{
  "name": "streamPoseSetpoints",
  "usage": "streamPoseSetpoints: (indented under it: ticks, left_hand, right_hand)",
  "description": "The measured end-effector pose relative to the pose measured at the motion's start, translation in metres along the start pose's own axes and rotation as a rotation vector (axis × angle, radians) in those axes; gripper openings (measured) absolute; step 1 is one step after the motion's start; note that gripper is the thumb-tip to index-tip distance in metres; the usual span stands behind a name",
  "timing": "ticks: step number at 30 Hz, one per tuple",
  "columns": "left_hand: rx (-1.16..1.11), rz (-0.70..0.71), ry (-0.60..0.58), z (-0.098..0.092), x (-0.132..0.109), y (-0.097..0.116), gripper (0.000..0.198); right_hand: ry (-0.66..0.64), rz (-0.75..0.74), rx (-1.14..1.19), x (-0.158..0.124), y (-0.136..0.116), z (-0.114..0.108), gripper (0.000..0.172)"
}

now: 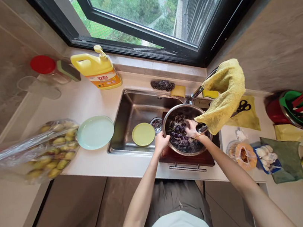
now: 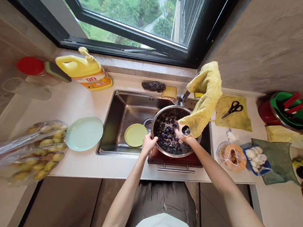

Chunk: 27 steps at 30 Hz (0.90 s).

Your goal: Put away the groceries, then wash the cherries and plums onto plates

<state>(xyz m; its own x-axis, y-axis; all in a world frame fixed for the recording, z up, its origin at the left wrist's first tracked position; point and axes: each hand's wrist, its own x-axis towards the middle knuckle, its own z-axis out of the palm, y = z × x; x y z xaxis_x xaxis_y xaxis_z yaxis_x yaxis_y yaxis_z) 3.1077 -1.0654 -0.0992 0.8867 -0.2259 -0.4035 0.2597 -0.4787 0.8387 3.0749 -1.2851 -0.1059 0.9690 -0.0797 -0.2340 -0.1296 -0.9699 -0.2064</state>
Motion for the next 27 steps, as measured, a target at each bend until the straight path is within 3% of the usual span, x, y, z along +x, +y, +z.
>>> streamPoseSetpoints:
  ticks: [5,9,13,17,20,24,27]
  left_hand:
    - [0.002,0.031,-0.042,0.000,0.003,0.002,0.015]
    - [0.010,0.011,-0.034,0.000,0.004,0.004,0.015]
    - [0.008,0.019,-0.033,0.001,0.005,0.007,0.012]
    - [-0.003,0.048,-0.034,0.003,0.007,0.010,0.008]
    - [-0.001,0.043,-0.040,0.004,0.009,0.010,0.009]
    - [0.006,0.041,-0.051,0.005,0.010,0.010,0.011]
    - [0.003,0.050,-0.055,0.005,0.011,0.009,0.012]
  right_hand:
    - [-0.123,-0.399,0.002,0.014,-0.015,0.009,0.061]
    - [-0.037,-0.181,-0.017,0.020,-0.001,0.017,0.071]
    - [-0.159,-0.277,-0.068,0.013,0.005,0.024,0.090]
    - [-0.129,-0.097,-0.120,0.005,0.007,0.029,0.091]
    - [-0.178,-0.201,-0.103,0.002,0.013,0.031,0.086]
    - [-0.135,-0.078,-0.149,0.000,0.020,0.029,0.079]
    - [-0.214,-0.252,-0.133,0.000,0.021,0.025,0.075]
